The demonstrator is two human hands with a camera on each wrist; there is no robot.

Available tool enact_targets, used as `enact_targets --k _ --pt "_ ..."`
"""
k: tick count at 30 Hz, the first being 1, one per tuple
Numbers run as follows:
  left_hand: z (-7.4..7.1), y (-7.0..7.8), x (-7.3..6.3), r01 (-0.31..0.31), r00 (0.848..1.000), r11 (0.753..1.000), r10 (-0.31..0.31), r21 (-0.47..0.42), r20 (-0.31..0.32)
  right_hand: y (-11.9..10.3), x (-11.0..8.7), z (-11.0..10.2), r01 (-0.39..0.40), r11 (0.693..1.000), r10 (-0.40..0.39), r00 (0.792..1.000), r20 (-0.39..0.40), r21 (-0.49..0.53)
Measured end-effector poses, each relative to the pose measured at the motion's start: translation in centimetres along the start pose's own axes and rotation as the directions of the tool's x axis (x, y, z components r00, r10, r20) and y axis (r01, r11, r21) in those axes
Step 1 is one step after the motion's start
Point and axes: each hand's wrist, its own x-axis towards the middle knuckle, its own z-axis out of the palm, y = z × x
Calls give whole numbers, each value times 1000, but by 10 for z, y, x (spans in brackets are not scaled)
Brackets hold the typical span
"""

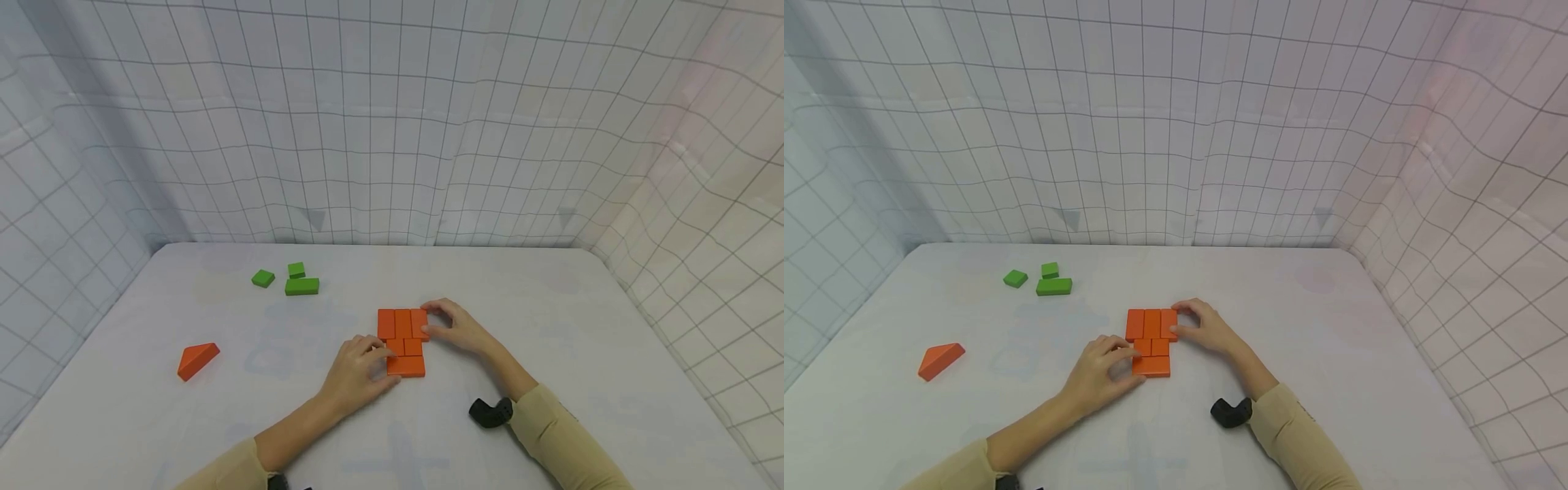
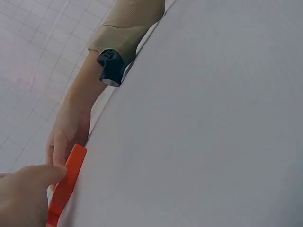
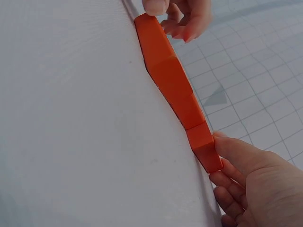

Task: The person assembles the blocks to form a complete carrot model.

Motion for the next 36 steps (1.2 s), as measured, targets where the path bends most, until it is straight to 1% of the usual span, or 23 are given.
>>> enact_targets --k 3,5,9,11,13,16,19,21,24,28,30,33,34,36 --pt "-8 -5 1 20 999 1000 -20 -2 -32 -1 0 0 6 1000 -6 1000 2 -2" --pt "-16 -12 2 32 998 999 -32 10 -60 -1 0 0 6 1000 -6 1000 1 -5" --pt "-38 -27 -1 71 990 996 -66 44 -122 -1 0 0 5 1000 -5 1000 -1 1" --pt "-50 -38 -4 88 984 994 -77 63 -158 -1 0 0 9 1000 -9 1000 -3 1" --pt "-62 -48 -9 121 977 989 -105 79 -184 -1 0 0 8 1000 -8 1000 -3 4" --pt "-81 -62 -19 192 963 978 -170 87 -208 -1 0 0 5 1000 -5 1000 -2 2" --pt "-99 -71 -30 277 942 956 -251 93 -223 0 0 0 -1 1000 1 1000 0 0" --pt "-109 -77 -38 310 931 944 -278 112 -237 0 0 0 -2 1000 2 1000 1 -2" --pt "-124 -84 -50 365 909 922 -324 130 -261 0 0 0 -4 1000 4 1000 -1 2" --pt "-142 -92 -66 421 884 896 -369 144 -288 1 0 0 -1 1000 1 1000 -1 2" --pt "-150 -97 -73 433 877 888 -376 153 -297 2 0 0 3 1000 -3 1000 0 -1" --pt "-161 -106 -84 447 874 878 -388 170 -294 2 0 0 10 1000 -10 1000 3 -2" --pt "-164 -109 -88 450 874 876 -393 173 -286 2 0 0 11 1000 -11 1000 4 -1" --pt "-168 -115 -94 444 880 877 -389 183 -271 3 0 0 12 1000 -12 1000 6 -4"
